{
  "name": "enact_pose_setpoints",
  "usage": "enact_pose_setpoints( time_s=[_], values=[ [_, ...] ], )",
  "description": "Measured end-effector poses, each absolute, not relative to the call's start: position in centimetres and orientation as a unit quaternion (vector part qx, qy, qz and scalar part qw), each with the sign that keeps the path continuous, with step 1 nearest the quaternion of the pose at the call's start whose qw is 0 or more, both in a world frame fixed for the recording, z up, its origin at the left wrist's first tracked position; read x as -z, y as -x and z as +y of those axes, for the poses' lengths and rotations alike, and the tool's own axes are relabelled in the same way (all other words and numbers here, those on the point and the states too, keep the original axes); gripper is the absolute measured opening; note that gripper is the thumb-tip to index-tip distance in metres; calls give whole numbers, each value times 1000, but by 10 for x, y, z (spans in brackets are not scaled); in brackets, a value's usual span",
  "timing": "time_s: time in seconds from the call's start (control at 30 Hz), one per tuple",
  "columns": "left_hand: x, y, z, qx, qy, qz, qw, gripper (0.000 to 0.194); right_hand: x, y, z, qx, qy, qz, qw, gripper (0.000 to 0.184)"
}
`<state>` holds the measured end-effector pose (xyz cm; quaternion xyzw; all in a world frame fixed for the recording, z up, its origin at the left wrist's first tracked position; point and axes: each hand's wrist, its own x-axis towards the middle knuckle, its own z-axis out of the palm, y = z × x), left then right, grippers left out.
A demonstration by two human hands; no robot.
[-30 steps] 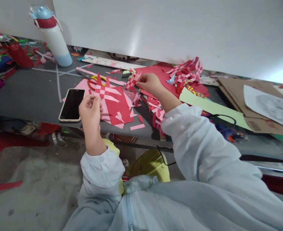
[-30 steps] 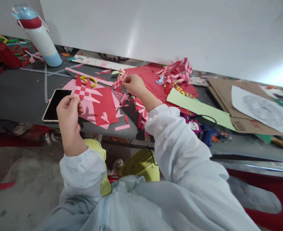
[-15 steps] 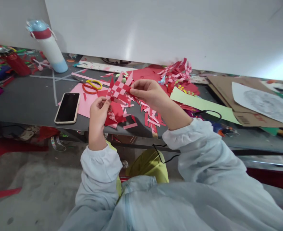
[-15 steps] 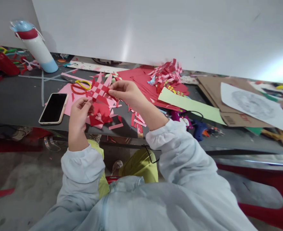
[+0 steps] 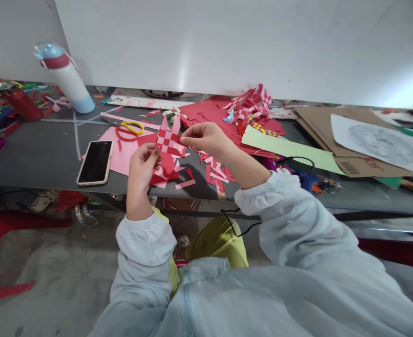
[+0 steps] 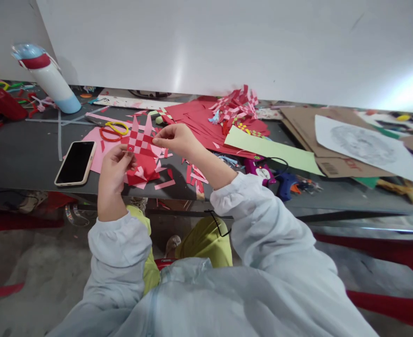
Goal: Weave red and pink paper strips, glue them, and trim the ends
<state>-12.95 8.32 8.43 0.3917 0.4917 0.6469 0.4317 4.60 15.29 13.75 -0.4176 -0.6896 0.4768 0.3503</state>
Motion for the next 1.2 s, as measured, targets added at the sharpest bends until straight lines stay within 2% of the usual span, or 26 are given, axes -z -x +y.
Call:
enact_pose_setpoints(
  time_s=[0.37, 0.67, 1.07, 1.2],
  values=[
    [-84, 132, 83, -648, -395, 488, 431, 15, -141, -44, 151, -493, 418, -682, 342, 14],
    [-86, 132, 82, -641, -389, 498, 436, 19, -140, -43, 152, -485, 421, -687, 339, 15],
    [-88, 137, 78, -651, -359, 512, 431, 22, -132, -57, 186, -540, 413, -581, 448, 9],
    [-89, 137, 77, -649, -353, 520, 428, 25, -115, -61, 208, -530, 446, -568, 444, 6]
  ],
)
